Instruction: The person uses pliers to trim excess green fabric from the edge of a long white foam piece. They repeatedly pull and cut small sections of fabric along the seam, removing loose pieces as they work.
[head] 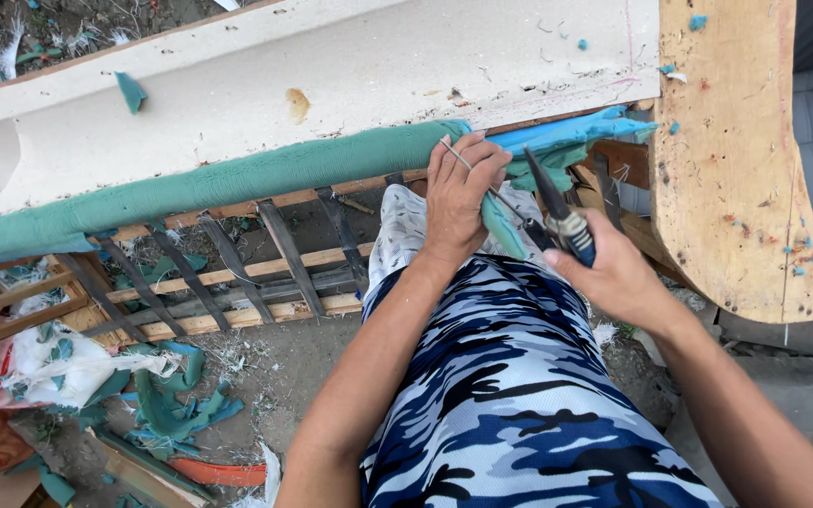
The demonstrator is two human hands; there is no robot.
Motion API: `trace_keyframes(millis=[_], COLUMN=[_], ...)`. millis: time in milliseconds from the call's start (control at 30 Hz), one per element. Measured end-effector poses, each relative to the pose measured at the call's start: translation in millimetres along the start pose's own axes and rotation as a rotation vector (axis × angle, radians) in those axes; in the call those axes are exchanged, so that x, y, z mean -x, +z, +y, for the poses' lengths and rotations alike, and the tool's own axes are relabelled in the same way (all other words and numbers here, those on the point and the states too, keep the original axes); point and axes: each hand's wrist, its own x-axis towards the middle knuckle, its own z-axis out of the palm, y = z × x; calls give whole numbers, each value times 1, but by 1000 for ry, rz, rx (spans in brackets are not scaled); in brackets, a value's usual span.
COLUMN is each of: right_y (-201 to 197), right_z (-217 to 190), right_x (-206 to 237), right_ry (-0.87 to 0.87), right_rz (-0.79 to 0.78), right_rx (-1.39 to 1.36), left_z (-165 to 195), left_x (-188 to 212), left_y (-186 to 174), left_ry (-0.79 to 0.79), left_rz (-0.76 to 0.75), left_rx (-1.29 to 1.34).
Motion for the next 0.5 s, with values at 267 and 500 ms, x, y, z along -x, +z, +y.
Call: trace_keyframes(millis=[267, 500], right_y=[31, 7], right_z=[18, 33], right_x=[9, 25], right_ry=[36, 82], right_rz=[170, 136], right_rx=[33, -174], left_z=[8, -25], left_x=[-8, -7], left_y=[0, -22], left_ry=[-92, 61], left_rz=[99, 14], left_rx=[60, 20])
